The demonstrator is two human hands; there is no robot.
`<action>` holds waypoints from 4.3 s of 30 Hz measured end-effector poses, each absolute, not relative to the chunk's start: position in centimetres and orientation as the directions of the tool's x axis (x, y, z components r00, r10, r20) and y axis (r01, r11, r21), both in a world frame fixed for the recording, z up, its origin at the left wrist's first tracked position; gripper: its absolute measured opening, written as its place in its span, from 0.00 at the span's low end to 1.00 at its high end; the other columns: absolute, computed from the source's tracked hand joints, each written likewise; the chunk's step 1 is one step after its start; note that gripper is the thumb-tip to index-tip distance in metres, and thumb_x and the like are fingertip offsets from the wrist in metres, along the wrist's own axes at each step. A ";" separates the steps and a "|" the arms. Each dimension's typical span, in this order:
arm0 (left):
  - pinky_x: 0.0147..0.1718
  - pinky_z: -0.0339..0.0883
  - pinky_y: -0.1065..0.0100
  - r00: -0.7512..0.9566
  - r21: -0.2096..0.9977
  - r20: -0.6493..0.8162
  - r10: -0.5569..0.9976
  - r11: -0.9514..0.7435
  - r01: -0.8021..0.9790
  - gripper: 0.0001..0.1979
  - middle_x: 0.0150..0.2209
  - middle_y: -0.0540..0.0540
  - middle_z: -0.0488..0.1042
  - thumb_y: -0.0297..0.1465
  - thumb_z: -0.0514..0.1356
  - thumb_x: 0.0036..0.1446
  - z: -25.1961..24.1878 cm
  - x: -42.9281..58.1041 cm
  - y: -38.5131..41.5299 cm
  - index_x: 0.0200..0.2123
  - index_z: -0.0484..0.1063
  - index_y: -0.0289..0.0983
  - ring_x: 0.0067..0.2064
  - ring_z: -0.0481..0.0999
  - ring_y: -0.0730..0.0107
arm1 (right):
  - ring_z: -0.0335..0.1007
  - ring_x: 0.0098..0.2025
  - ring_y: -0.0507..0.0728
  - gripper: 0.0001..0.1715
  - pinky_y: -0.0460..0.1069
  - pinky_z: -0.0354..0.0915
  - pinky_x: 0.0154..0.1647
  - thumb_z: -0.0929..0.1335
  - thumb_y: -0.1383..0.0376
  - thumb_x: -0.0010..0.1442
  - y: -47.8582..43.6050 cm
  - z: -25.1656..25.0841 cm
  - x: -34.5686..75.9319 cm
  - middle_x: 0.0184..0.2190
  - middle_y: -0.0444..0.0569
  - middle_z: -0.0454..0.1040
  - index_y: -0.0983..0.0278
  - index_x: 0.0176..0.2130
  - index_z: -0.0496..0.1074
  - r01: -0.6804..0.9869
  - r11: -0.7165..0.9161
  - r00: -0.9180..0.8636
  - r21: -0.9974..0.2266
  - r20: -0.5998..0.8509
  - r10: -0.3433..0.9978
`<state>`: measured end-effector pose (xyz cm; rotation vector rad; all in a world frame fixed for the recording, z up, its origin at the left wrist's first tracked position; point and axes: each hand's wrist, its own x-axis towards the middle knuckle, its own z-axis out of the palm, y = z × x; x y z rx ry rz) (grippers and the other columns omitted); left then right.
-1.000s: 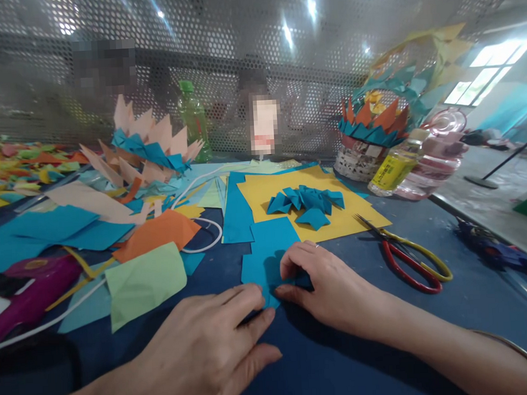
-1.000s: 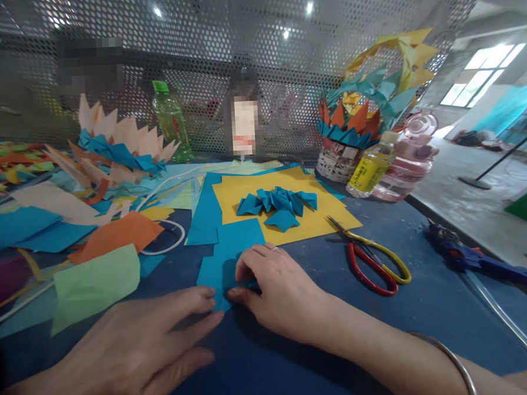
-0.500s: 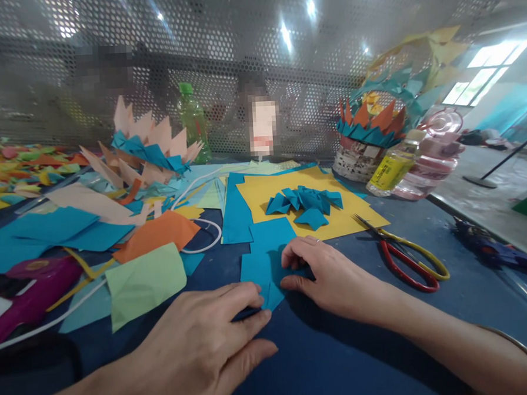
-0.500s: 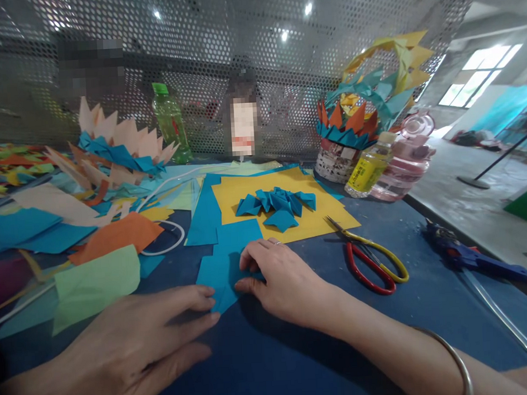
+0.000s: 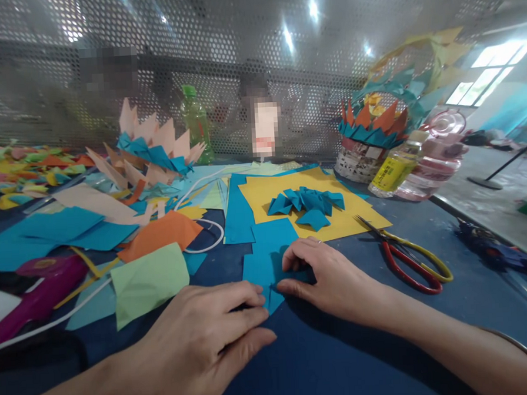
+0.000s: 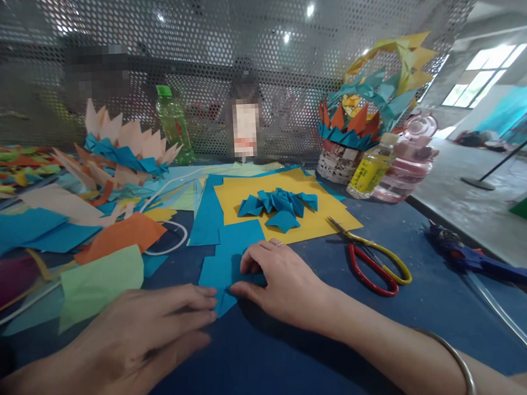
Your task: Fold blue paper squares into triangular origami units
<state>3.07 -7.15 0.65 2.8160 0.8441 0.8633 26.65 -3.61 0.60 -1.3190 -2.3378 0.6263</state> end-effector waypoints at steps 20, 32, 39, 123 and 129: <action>0.22 0.68 0.67 0.748 0.065 0.462 0.477 -0.859 0.508 0.19 0.40 0.45 0.78 0.35 0.44 0.74 1.1 3.6 -7.7 0.48 0.75 0.39 0.28 0.78 0.69 | 0.68 0.49 0.59 0.10 0.53 0.64 0.46 0.62 0.73 0.67 -2.5 -0.7 27.3 0.48 0.54 0.72 0.63 0.46 0.68 0.641 0.457 -0.434 -0.616 0.201 0.878; 0.22 0.67 0.66 0.765 0.089 0.433 0.476 -0.868 0.489 0.17 0.43 0.44 0.77 0.34 0.45 0.74 0.4 3.1 -7.4 0.49 0.72 0.39 0.31 0.78 0.66 | 0.62 0.28 0.50 0.13 0.45 0.61 0.31 0.63 0.73 0.61 -3.0 0.6 27.0 0.28 0.40 0.67 0.63 0.46 0.68 0.471 0.469 -0.453 -0.747 0.251 0.855; 0.26 0.69 0.63 0.768 0.105 0.366 0.525 -0.844 0.526 0.17 0.45 0.44 0.76 0.36 0.44 0.74 0.0 3.2 -7.3 0.46 0.72 0.39 0.36 0.79 0.62 | 0.74 0.35 0.52 0.23 0.46 0.65 0.40 0.58 0.81 0.51 -2.8 1.8 27.5 0.32 0.45 0.79 0.65 0.32 0.78 0.465 0.493 -0.619 -0.735 0.128 0.775; 0.23 0.67 0.64 0.728 0.034 0.535 0.428 -0.873 0.487 0.19 0.39 0.45 0.82 0.32 0.45 0.74 0.5 4.1 -9.1 0.43 0.75 0.35 0.32 0.79 0.66 | 0.65 0.33 0.52 0.14 0.48 0.58 0.37 0.75 0.66 0.58 -4.1 0.7 26.1 0.27 0.41 0.71 0.64 0.26 0.68 0.601 0.491 -0.574 -0.631 0.086 0.814; 0.28 0.68 0.63 0.725 -0.058 0.536 0.432 -0.838 0.543 0.19 0.40 0.45 0.80 0.34 0.43 0.75 0.4 4.4 -9.3 0.48 0.72 0.35 0.37 0.79 0.63 | 0.64 0.33 0.52 0.13 0.47 0.57 0.36 0.74 0.66 0.58 -3.9 0.6 26.2 0.27 0.42 0.71 0.64 0.26 0.69 0.602 0.483 -0.572 -0.636 0.078 0.817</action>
